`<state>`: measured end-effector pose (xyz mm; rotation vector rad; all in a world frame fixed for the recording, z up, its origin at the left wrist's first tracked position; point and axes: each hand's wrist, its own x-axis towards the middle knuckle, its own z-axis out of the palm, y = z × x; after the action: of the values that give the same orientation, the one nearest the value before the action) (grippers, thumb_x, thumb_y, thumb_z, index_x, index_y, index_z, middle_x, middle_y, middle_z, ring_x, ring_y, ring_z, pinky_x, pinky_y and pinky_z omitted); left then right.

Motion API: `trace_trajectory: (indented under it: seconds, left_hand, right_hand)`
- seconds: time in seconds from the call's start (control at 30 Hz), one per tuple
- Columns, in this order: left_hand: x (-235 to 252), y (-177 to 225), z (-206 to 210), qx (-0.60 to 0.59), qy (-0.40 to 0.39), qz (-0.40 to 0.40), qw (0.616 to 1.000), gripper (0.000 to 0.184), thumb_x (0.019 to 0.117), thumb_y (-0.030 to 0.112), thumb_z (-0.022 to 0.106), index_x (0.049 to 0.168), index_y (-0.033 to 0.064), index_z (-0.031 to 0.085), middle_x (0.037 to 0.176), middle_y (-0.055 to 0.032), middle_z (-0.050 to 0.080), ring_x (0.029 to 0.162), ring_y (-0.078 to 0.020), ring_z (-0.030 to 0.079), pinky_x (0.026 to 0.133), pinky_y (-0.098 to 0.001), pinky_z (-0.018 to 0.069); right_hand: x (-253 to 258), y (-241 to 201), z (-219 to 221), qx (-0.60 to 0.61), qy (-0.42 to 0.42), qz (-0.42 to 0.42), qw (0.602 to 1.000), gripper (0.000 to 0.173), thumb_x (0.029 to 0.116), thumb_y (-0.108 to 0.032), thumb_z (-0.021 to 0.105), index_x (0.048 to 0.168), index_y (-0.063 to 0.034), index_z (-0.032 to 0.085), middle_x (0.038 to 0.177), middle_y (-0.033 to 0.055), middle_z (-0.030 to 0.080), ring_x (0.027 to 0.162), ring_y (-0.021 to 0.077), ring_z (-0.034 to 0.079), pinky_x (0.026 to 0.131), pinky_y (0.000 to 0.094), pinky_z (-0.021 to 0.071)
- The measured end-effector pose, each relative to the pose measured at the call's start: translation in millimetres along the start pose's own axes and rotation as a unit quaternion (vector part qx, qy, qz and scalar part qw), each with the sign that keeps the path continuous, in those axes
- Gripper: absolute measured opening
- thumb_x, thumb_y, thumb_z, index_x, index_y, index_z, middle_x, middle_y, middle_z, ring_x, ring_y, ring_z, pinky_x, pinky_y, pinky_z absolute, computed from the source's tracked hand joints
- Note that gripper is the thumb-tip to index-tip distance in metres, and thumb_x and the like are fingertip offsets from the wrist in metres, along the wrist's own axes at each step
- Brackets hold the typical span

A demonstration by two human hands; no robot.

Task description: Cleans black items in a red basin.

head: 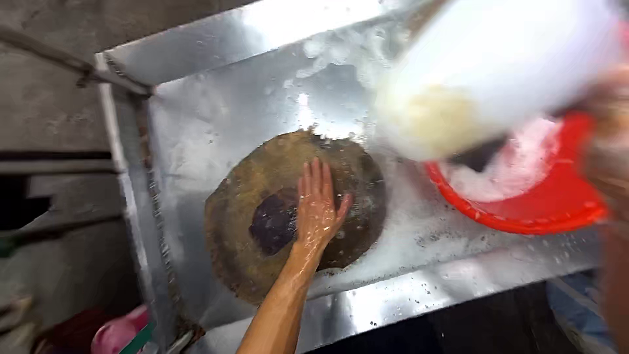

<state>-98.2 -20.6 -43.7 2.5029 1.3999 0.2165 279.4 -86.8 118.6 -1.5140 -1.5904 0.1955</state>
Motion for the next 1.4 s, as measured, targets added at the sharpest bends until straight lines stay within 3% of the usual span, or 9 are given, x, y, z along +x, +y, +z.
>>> trace_trajectory:
  seconds: [0.13, 0.3, 0.57, 0.67, 0.77, 0.97, 1.1, 1.2, 1.4]
  left_hand:
    - [6, 7, 7, 0.032, -0.009, 0.016, 0.999, 0.088, 0.0988, 0.066, 0.033, 0.161, 0.0036, 0.029, 0.168, -0.0224, 0.023, 0.155, -0.0432, 0.019, 0.125, -0.0617, 0.0159]
    - [9, 9, 2, 0.033, 0.004, 0.015, 0.999, 0.094, 0.0965, 0.069, 0.028, 0.157, -0.0025, 0.035, 0.162, -0.0296, 0.030, 0.151, -0.0499, 0.025, 0.122, -0.0629, 0.0185]
    - [9, 3, 6, 0.031, 0.007, 0.012, 0.999, 0.097, 0.0950, 0.071, 0.029, 0.157, -0.0031, 0.033, 0.161, -0.0329, 0.029, 0.151, -0.0513, 0.025, 0.122, -0.0611, 0.0165]
    - [7, 2, 7, 0.042, 0.001, 0.008, 0.999, 0.097, 0.0949, 0.070, 0.029, 0.158, -0.0032, 0.031, 0.162, -0.0327, 0.028, 0.151, -0.0510, 0.023, 0.122, -0.0603, 0.0159]
    - [11, 2, 7, 0.057, -0.013, 0.004, 0.998, 0.098, 0.0951, 0.071, 0.028, 0.159, -0.0037, 0.028, 0.162, -0.0331, 0.026, 0.152, -0.0502, 0.021, 0.123, -0.0598, 0.0143]
    - [9, 1, 7, 0.069, 0.006, 0.007, 0.998, 0.097, 0.0951, 0.072, 0.025, 0.159, -0.0009, 0.030, 0.162, -0.0311, 0.030, 0.152, -0.0479, 0.025, 0.123, -0.0587, 0.0166]
    - [9, 1, 7, 0.067, 0.008, 0.004, 0.998, 0.096, 0.0943, 0.071, 0.024, 0.158, -0.0001, 0.033, 0.161, -0.0299, 0.032, 0.152, -0.0470, 0.026, 0.122, -0.0590, 0.0178]
    - [10, 0, 8, 0.067, 0.005, 0.002, 0.998, 0.096, 0.0940, 0.071, 0.025, 0.159, 0.0011, 0.032, 0.162, -0.0284, 0.031, 0.152, -0.0460, 0.026, 0.122, -0.0585, 0.0176]
    - [10, 3, 8, 0.059, 0.011, -0.005, 0.998, 0.095, 0.0940, 0.071, 0.025, 0.158, 0.0013, 0.034, 0.161, -0.0281, 0.034, 0.151, -0.0462, 0.028, 0.121, -0.0596, 0.0191]
  right_hand:
    - [59, -9, 144, 0.011, 0.163, 0.007, 0.986, 0.015, 0.0928, -0.011, 0.070, 0.085, 0.0011, 0.070, 0.083, 0.0101, 0.071, 0.081, 0.0135, 0.068, 0.075, 0.0280, 0.0560]
    - [66, 26, 239, -0.148, -0.128, 0.066, 0.979, 0.024, 0.1002, -0.023, 0.062, 0.116, -0.0139, 0.077, 0.133, 0.0138, 0.067, 0.118, 0.0328, 0.064, 0.096, 0.0428, 0.0559]
    - [0, 69, 84, -0.211, -0.018, 0.156, 0.965, 0.037, 0.1029, -0.031, 0.055, 0.130, -0.0118, 0.071, 0.136, 0.0083, 0.066, 0.130, 0.0241, 0.060, 0.109, 0.0446, 0.0495]
    - [-56, 137, 74, -0.305, -0.198, 0.333, 0.870, 0.080, 0.0989, -0.067, 0.046, 0.162, -0.0198, 0.034, 0.169, 0.0141, 0.026, 0.156, 0.0427, 0.019, 0.115, 0.0736, 0.0252]
    - [-69, 170, 88, -0.300, -0.305, 0.396, 0.813, 0.102, 0.0927, -0.074, 0.052, 0.168, -0.0218, 0.006, 0.174, 0.0129, -0.007, 0.157, 0.0476, -0.008, 0.111, 0.0848, 0.0109]
    - [-92, 197, 93, -0.311, -0.194, 0.328, 0.871, 0.071, 0.0917, -0.041, 0.067, 0.157, -0.0219, 0.045, 0.168, 0.0115, 0.031, 0.154, 0.0450, 0.024, 0.112, 0.0760, 0.0271]
    - [-54, 183, 53, -0.136, -0.002, 0.468, 0.873, 0.032, 0.1011, -0.017, 0.058, 0.129, -0.0012, 0.065, 0.124, 0.0211, 0.068, 0.119, 0.0350, 0.064, 0.103, 0.0579, 0.0495]
    - [-28, 163, 2, 0.037, 0.215, 0.449, 0.867, 0.028, 0.1037, -0.017, 0.052, 0.123, -0.0017, 0.065, 0.103, 0.0111, 0.071, 0.093, 0.0185, 0.069, 0.084, 0.0447, 0.0593]
    - [3, 108, -73, 0.405, 0.308, 0.314, 0.801, 0.048, 0.1090, -0.032, 0.016, 0.118, -0.0175, 0.061, 0.111, 0.0035, 0.071, 0.108, 0.0188, 0.068, 0.092, 0.0487, 0.0575]
